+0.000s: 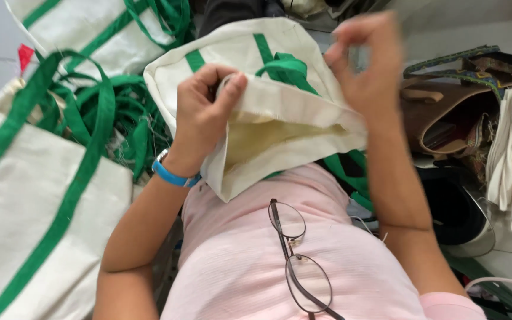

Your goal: Manual finishing of canvas tote bags by hand-sewing the handle attachment points.

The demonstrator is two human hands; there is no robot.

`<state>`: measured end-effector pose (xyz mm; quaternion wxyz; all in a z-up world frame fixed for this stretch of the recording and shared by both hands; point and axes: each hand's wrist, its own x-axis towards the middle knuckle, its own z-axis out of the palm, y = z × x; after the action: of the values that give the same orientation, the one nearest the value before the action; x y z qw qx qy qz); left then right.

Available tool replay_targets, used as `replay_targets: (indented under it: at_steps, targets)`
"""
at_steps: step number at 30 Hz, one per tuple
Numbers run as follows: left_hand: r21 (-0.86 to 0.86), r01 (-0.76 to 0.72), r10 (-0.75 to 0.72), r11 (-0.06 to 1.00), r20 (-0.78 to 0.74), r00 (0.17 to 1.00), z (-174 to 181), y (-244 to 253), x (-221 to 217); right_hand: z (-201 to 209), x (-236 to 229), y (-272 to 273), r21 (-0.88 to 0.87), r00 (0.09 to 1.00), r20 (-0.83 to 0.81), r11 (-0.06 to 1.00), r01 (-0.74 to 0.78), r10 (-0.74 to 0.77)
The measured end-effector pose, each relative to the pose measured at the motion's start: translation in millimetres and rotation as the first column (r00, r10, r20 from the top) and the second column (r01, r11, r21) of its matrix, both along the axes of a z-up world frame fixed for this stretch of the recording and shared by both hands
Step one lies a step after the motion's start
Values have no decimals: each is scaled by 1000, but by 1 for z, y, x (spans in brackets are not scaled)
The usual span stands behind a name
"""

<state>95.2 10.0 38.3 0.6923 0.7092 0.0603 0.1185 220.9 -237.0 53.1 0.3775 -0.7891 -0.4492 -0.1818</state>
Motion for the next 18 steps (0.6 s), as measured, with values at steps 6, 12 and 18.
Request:
replay_targets:
  at_steps: [6, 12, 18]
  targets:
    - [-63, 67, -66, 996, 9, 998, 33, 22, 96, -24, 222, -139, 71, 880, 177, 898, 434, -440]
    - [-74, 162, -162, 984, 6, 987, 30, 34, 172, -2, 306, -154, -176, 675, 288, 655, 735, -679]
    - [-77, 263, -274, 962, -300, 914, 34, 37, 186, -46, 366, -186, -627, 734, 251, 471, 620, -632]
